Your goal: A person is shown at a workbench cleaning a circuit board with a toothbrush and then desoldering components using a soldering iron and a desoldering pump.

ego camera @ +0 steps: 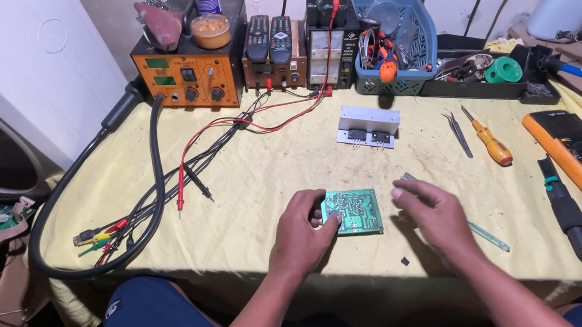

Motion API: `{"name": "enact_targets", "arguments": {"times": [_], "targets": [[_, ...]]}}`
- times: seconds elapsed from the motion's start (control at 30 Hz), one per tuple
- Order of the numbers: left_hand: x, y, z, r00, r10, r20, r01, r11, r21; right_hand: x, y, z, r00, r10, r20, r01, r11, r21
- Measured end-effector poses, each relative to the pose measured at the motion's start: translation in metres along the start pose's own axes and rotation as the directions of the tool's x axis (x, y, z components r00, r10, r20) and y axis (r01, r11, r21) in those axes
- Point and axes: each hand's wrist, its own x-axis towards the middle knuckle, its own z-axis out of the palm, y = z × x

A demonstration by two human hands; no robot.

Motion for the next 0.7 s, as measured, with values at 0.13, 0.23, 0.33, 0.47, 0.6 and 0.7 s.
{"name": "enact_targets", "arguments": {"times": [0.13,0.23,0.33,0.47,0.6,0.7], "targets": [[0.0,-0.004,0.004,0.999,0.049,-0.001,-0.048,0.998,0.036,0.05,0.0,-0.048,0.988,-0.004,-0.154,0.028,0.987,0.158],[0.002,-0.01,0.009,0.986,0.163,-0.023,-0.156,0.97,0.186,0.096,-0.007,-0.093,0.974,0.077,-0.214,-0.053,0.992,0.118],[0.003,-0.007,0.008,0.979,0.201,-0.018,-0.19,0.95,0.249,0.159,0.013,-0.138,0.948,-0.142,-0.286,0.186,0.974,0.13],[0.003,0.001,0.008,0.995,0.096,-0.009,-0.091,0.962,0.258,0.224,0.023,-0.186,0.944,-0.033,-0.328,0.123,0.959,0.256],[0.003,0.004,0.008,0.997,0.082,-0.012,-0.076,0.961,0.267,0.407,0.16,-0.274,0.981,0.119,-0.153,0.03,0.686,0.727],[0.003,0.004,0.009,0.994,0.11,-0.019,-0.101,0.958,0.27,0.374,0.155,-0.269,0.907,-0.421,0.009,0.373,0.793,-0.481]]}}
